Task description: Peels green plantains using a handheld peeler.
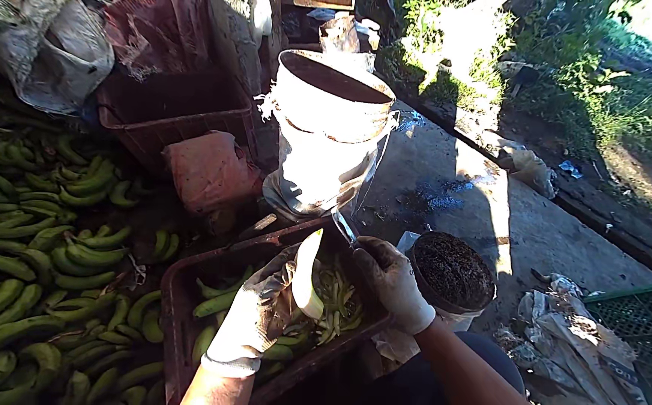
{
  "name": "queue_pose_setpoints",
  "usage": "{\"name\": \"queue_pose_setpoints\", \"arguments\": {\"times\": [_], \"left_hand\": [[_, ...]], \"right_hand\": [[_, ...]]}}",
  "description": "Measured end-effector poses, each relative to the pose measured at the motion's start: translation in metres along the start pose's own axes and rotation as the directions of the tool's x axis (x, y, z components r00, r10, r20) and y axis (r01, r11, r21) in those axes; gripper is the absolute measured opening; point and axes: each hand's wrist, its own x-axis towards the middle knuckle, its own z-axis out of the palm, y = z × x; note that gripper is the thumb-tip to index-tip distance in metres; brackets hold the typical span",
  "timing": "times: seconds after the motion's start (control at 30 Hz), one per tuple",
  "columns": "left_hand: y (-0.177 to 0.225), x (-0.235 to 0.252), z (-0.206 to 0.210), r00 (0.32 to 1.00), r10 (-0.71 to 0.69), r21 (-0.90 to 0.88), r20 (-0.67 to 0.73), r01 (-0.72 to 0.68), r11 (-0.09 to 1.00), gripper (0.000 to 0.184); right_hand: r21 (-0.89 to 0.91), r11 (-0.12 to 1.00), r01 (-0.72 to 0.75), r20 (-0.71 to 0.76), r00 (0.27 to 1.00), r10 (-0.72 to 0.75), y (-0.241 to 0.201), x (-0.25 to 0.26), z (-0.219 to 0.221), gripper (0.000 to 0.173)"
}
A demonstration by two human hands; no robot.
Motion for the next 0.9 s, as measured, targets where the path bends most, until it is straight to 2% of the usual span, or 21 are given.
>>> {"name": "queue_pose_setpoints", "arguments": {"times": [0.07, 0.13, 0.2, 0.27, 0.33, 0.37, 0.43, 0.57, 0.63, 0.67, 0.73, 0.8, 0.87, 0.9], "left_hand": [[0.000, -0.001, 0.003, 0.999, 0.030, 0.094, -0.023, -0.027, 0.995, 0.037], [0.003, -0.004, 0.006, 0.998, 0.062, 0.340, -0.031, -0.047, 0.939, 0.037], [0.006, -0.006, 0.006, 0.999, 0.052, 0.464, 0.002, -0.047, 0.885, 0.037], [0.001, -0.007, 0.007, 0.999, 0.029, 0.369, -0.023, -0.019, 0.929, 0.036], [-0.005, -0.004, 0.005, 0.998, 0.020, 0.071, -0.060, -0.016, 0.997, 0.034], [-0.007, -0.002, 0.002, 0.998, 0.011, -0.064, -0.067, -0.016, 0.998, 0.033], [-0.006, -0.001, -0.003, 0.998, -0.017, -0.217, -0.064, 0.002, 0.976, 0.031], [-0.004, -0.002, -0.006, 0.998, -0.055, -0.271, 0.026, 0.060, 0.961, 0.033], [-0.002, -0.005, 0.001, 0.997, -0.066, -0.197, 0.032, 0.071, 0.978, 0.034], [-0.001, -0.006, 0.005, 0.997, -0.069, -0.163, 0.045, 0.075, 0.984, 0.033], [-0.005, -0.006, 0.007, 0.992, -0.073, -0.131, 0.101, 0.086, 0.988, 0.032], [-0.012, -0.002, 0.003, 0.992, -0.072, -0.102, 0.101, 0.082, 0.991, 0.031], [-0.012, -0.001, 0.002, 0.993, -0.068, -0.072, 0.095, 0.075, 0.995, 0.031], [-0.010, -0.002, 0.003, 0.995, -0.063, -0.060, 0.078, 0.068, 0.996, 0.030]], "right_hand": [[-0.051, 0.991, 0.127, 0.022, 0.992, -0.126, -0.004, -0.008, 0.002, 0.040], [-0.161, 0.959, 0.233, 0.055, 0.972, -0.227, -0.009, -0.013, 0.003, 0.044], [-0.288, 0.938, 0.194, 0.039, 0.981, -0.191, -0.010, -0.010, 0.005, 0.046], [-0.312, 0.949, 0.039, -0.014, 0.999, -0.045, -0.001, 0.000, 0.002, 0.047], [-0.203, 0.978, -0.048, -0.041, 0.998, 0.041, 0.006, 0.009, -0.006, 0.046], [-0.130, 0.991, -0.039, -0.020, 0.999, 0.037, 0.006, 0.010, -0.010, 0.047], [0.007, 0.999, 0.043, 0.113, 0.993, -0.044, -0.002, 0.005, -0.017, 0.043], [0.161, 0.970, 0.185, 0.434, 0.869, -0.238, -0.019, -0.015, -0.023, 0.038], [0.127, 0.959, 0.254, 0.499, 0.819, -0.283, -0.021, -0.019, -0.020, 0.038], [0.101, 0.955, 0.279, 0.497, 0.817, -0.292, -0.019, -0.020, -0.017, 0.038], [0.022, 0.958, 0.287, 0.393, 0.878, -0.272, -0.013, -0.020, -0.010, 0.039], [-0.075, 0.974, 0.216, 0.138, 0.969, -0.204, -0.007, -0.016, -0.002, 0.039], [-0.109, 0.990, 0.094, -0.107, 0.989, -0.106, -0.001, -0.003, -0.001, 0.040], [-0.094, 0.995, 0.040, -0.172, 0.984, -0.056, 0.002, 0.003, -0.005, 0.041]]}}
